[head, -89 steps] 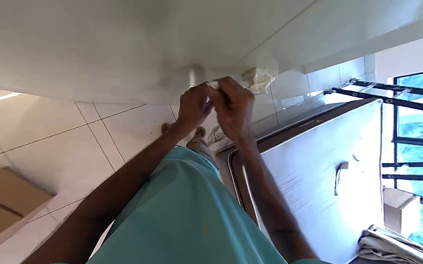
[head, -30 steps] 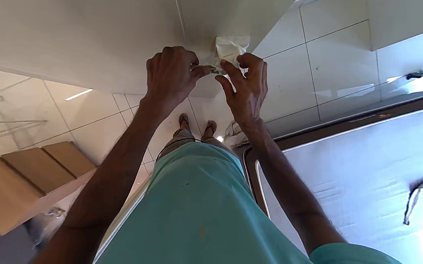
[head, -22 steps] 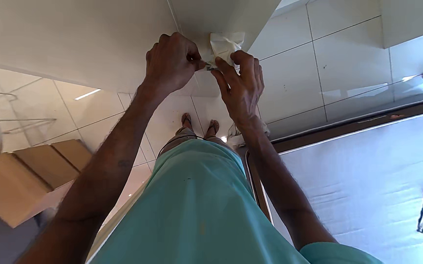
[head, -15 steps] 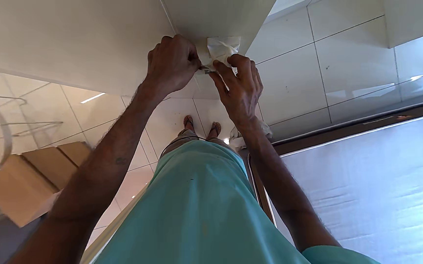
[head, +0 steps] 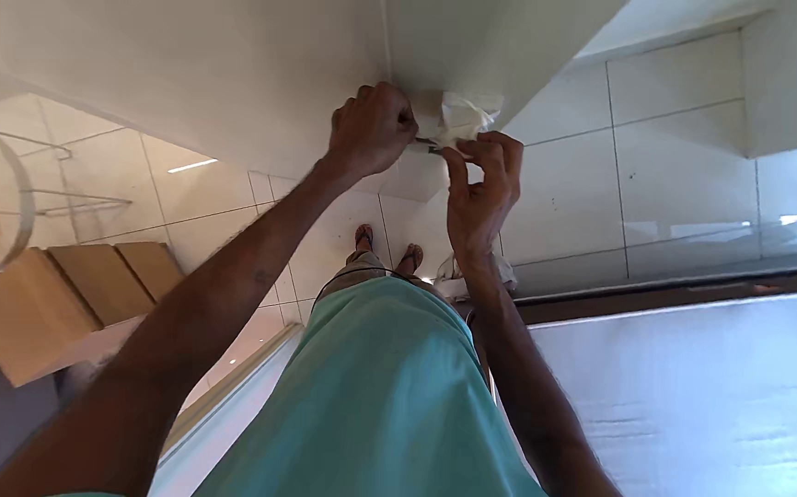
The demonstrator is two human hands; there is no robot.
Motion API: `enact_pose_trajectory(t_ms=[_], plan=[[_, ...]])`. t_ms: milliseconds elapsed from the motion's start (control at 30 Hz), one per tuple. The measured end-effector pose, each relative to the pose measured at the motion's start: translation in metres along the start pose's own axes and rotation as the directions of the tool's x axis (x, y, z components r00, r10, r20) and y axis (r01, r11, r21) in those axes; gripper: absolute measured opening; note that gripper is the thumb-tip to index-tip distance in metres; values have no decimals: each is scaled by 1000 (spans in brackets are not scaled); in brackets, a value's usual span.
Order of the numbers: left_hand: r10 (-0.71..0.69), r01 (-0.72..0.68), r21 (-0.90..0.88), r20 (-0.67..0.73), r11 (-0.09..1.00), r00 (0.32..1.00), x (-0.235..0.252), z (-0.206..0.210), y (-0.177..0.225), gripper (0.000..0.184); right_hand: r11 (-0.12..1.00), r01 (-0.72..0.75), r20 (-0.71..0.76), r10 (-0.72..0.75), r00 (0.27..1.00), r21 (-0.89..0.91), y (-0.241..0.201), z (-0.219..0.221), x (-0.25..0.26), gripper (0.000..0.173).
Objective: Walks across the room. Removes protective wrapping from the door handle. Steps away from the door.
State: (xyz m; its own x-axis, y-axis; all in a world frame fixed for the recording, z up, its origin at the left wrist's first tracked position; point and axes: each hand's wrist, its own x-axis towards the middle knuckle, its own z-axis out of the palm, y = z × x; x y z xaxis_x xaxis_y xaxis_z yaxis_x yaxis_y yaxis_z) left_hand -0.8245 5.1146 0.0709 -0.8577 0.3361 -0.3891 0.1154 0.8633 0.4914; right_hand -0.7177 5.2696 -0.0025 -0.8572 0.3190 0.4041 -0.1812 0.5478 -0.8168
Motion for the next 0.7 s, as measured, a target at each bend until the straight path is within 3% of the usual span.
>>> enact_pose_trajectory(t_ms=[100,233,367,433,500,600,700], plan=[[-91,89,-97,-10,991,996,7,3,-9,23,1000,8,0,-8,1000,-7,-1,-1,-4,18],[-161,164,-226,29,960,987,16,9,-22,25,998,-46,110,51,993,-44,-14,-16,-20,24],[-243,260,-401,94,878,965,14,9,-25,22,999,-37,11,36,999,9,-5,-4,-14,20],[-351,451,-574,284,684,893,6,10,-28,16,999,-17,-27,18,999,30,0,1,-14,18],[-343,611,-681,507,403,791,9,19,-39,22,999,-3,-30,4,1000,36,2,0,-14,17],[-90,680,-727,674,93,733,11,43,-54,36,999,9,-32,-7,999,46,3,-1,-18,16],[176,632,-771,614,-75,769,4,76,-70,36,999,19,-13,-19,1000,29,3,-4,-18,16]])
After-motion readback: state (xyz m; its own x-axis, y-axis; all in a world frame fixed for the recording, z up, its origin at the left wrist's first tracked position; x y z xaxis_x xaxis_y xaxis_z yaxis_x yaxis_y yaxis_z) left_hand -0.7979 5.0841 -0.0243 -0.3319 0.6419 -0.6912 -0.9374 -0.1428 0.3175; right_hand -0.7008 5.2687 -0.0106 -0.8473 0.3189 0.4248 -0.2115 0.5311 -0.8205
